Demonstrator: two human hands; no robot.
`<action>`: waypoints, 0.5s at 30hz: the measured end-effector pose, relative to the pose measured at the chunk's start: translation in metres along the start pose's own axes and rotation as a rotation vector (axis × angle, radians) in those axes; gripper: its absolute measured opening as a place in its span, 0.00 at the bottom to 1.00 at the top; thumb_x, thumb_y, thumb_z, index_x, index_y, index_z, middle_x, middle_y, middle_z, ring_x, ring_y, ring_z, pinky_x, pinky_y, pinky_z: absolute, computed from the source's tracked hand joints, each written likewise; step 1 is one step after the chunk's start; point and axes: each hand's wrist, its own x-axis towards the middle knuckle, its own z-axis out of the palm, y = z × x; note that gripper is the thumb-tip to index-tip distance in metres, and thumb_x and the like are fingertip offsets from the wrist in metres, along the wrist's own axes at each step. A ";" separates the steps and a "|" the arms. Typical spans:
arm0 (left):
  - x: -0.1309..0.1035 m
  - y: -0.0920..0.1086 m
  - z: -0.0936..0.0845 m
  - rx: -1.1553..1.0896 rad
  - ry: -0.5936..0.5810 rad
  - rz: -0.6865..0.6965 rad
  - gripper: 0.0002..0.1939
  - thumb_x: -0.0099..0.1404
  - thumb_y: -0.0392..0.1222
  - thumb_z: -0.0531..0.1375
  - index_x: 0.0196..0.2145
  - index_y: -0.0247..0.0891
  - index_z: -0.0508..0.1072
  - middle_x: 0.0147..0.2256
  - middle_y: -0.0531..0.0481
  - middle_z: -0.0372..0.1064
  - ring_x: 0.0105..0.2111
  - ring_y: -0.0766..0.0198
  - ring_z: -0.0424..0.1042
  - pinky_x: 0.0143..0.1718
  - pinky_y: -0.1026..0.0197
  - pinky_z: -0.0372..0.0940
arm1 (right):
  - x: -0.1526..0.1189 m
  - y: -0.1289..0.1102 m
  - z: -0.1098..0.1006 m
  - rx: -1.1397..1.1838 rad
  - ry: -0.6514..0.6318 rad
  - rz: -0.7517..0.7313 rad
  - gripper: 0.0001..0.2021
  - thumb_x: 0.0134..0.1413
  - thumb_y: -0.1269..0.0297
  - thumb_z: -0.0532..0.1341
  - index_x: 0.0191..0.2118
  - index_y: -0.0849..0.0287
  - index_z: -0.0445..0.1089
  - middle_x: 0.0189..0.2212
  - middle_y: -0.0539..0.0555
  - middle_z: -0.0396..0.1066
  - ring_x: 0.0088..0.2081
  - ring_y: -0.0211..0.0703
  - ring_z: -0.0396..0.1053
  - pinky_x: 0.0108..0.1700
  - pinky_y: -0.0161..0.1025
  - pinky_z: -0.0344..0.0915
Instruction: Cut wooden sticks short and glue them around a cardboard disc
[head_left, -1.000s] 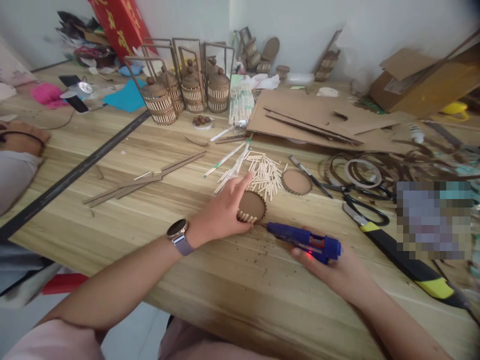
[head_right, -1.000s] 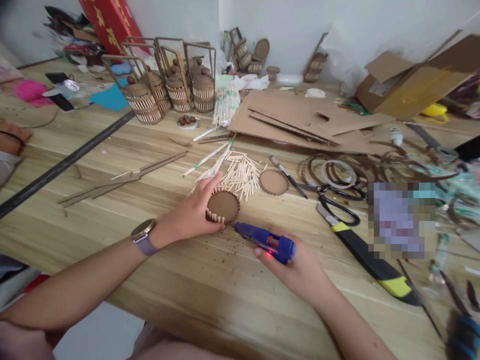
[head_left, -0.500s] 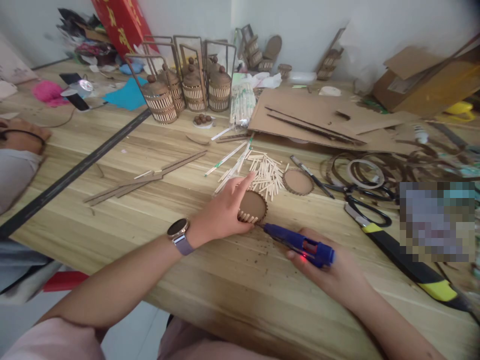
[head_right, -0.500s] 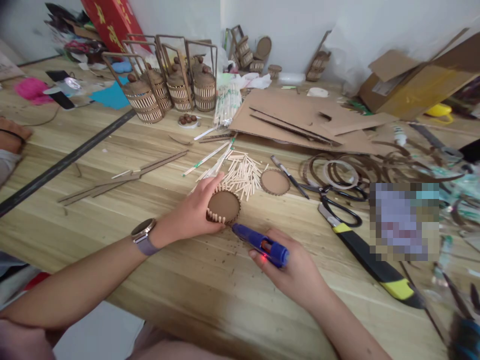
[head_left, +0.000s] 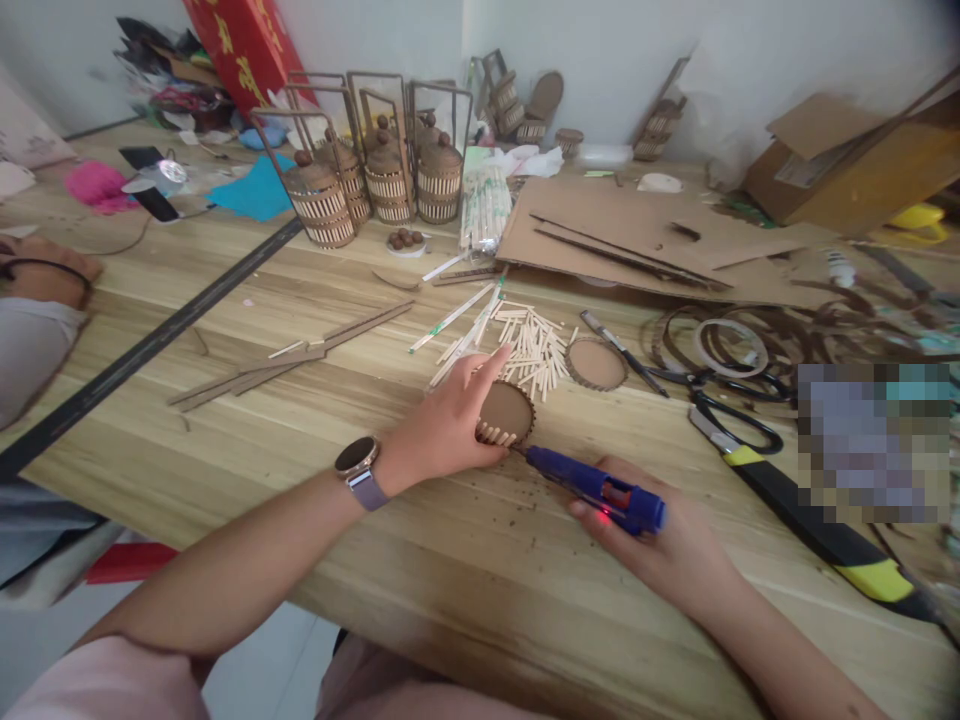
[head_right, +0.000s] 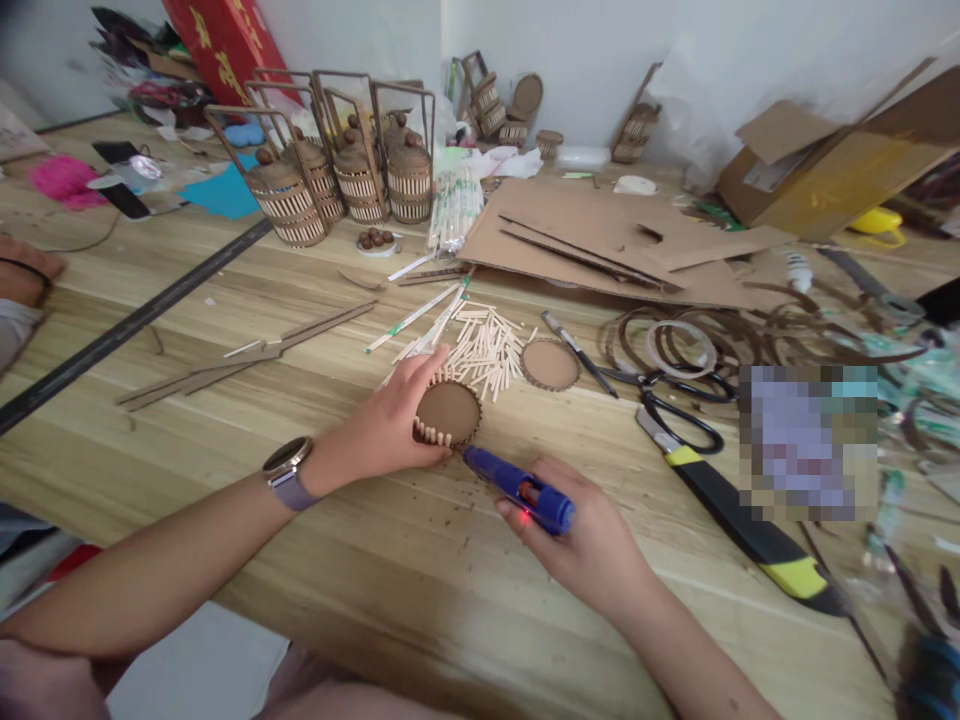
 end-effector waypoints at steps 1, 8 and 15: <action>0.000 0.000 0.000 -0.001 0.001 0.002 0.61 0.51 0.35 0.69 0.68 0.49 0.32 0.62 0.35 0.49 0.62 0.40 0.55 0.60 0.37 0.58 | 0.000 0.000 0.000 -0.002 -0.001 0.001 0.12 0.60 0.54 0.57 0.29 0.54 0.66 0.24 0.51 0.70 0.27 0.44 0.71 0.28 0.39 0.66; -0.001 0.000 -0.001 0.011 0.004 0.005 0.60 0.52 0.35 0.69 0.68 0.48 0.32 0.62 0.35 0.50 0.63 0.40 0.54 0.60 0.37 0.58 | 0.000 -0.002 0.000 -0.018 0.002 0.011 0.12 0.59 0.54 0.57 0.28 0.53 0.65 0.24 0.51 0.70 0.28 0.45 0.71 0.28 0.38 0.65; 0.000 0.001 -0.001 0.025 -0.002 0.006 0.60 0.51 0.36 0.70 0.68 0.47 0.33 0.61 0.35 0.50 0.62 0.40 0.55 0.60 0.38 0.58 | 0.001 -0.005 -0.001 -0.018 0.012 -0.009 0.11 0.59 0.55 0.57 0.28 0.53 0.65 0.24 0.51 0.70 0.28 0.45 0.71 0.29 0.38 0.66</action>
